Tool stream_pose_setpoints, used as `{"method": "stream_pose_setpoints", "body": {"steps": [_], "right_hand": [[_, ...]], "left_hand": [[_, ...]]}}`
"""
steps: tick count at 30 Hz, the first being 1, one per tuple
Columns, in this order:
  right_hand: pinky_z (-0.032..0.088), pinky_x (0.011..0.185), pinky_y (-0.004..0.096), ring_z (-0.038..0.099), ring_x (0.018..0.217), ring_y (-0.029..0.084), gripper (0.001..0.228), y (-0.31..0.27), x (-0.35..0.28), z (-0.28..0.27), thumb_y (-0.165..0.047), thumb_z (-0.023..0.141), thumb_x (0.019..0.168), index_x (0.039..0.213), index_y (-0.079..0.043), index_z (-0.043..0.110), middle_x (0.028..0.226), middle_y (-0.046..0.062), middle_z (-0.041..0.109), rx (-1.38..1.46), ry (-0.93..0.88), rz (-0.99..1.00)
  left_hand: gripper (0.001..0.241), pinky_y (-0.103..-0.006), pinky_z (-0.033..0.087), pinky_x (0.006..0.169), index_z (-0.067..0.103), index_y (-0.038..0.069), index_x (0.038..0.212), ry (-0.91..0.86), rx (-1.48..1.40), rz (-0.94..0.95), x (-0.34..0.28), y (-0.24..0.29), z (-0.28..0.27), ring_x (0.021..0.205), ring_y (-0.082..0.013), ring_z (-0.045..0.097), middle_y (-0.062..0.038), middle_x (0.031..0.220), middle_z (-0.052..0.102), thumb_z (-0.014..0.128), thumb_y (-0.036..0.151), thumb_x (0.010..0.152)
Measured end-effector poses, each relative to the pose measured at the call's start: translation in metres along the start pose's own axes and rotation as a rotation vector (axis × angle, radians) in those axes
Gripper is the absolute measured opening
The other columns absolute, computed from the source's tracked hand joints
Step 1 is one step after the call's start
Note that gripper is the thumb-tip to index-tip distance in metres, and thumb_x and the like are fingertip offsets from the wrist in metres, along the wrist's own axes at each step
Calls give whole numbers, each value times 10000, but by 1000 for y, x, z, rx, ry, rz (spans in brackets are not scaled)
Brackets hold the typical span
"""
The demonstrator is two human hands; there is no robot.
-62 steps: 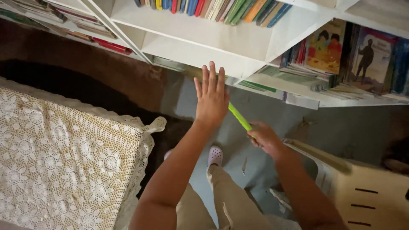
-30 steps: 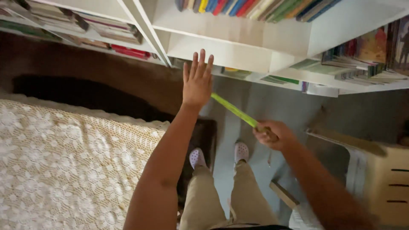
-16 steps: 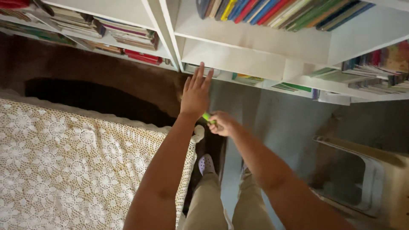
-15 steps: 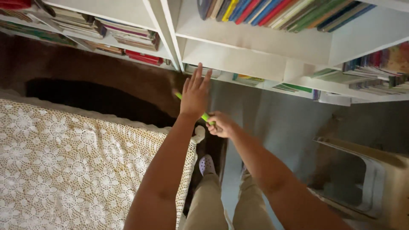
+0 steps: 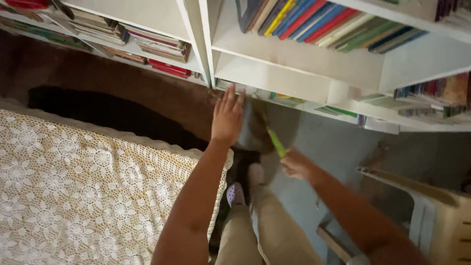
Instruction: The person sweeps the floor with a broom in a room containing bookshelves and a bed. They then wipe the shelves with a red cloth, moving items like books and toys to clean the surfaces.
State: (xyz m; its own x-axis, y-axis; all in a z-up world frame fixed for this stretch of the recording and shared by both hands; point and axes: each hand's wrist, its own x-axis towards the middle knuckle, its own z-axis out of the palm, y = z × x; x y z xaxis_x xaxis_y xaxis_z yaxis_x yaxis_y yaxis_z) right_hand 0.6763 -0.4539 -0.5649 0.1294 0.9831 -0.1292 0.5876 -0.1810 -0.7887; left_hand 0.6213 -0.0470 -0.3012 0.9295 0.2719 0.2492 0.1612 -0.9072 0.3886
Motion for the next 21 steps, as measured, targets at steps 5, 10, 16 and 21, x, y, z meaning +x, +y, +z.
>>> {"method": "stream_pose_setpoints", "body": {"steps": [5, 10, 16, 21], "right_hand": [[432, 510, 379, 602, 588, 240, 254, -129, 180, -52, -349, 532, 966, 968, -105, 605, 742, 38, 579, 506, 273, 425], [271, 398, 225, 410, 465, 102, 176, -153, 265, -46, -325, 490, 1049, 906, -222, 493, 649, -59, 409, 1570, -23, 598], [323, 352, 241, 429, 427, 98, 625, -246, 193, -126, 1, 535, 894, 1482, -134, 376, 785, 61, 453, 1433, 195, 768], [382, 322, 242, 505, 443, 109, 327, -220, 104, -116, -10, 503, 869, 1196, -10, 489, 738, 43, 458, 1310, 302, 1090]], "left_hand": [[673, -509, 340, 1201, 294, 259, 1636, 27, -15, -37, 3, 3, 12, 1552, -270, 300, -100, 1708, 212, 535, 194, 1010], [674, -525, 373, 1177, 353, 264, 1614, 74, -1, -71, 0, -18, 29, 1530, -302, 331, -114, 1687, 264, 554, 210, 973], [720, -514, 380, 1173, 337, 248, 1619, 49, 46, -200, -8, -33, 32, 1523, -291, 342, -107, 1684, 273, 589, 198, 947], [683, -509, 373, 1178, 380, 232, 1597, 22, 5, -220, -4, -20, 21, 1519, -297, 348, -112, 1684, 272, 604, 183, 953]]}}
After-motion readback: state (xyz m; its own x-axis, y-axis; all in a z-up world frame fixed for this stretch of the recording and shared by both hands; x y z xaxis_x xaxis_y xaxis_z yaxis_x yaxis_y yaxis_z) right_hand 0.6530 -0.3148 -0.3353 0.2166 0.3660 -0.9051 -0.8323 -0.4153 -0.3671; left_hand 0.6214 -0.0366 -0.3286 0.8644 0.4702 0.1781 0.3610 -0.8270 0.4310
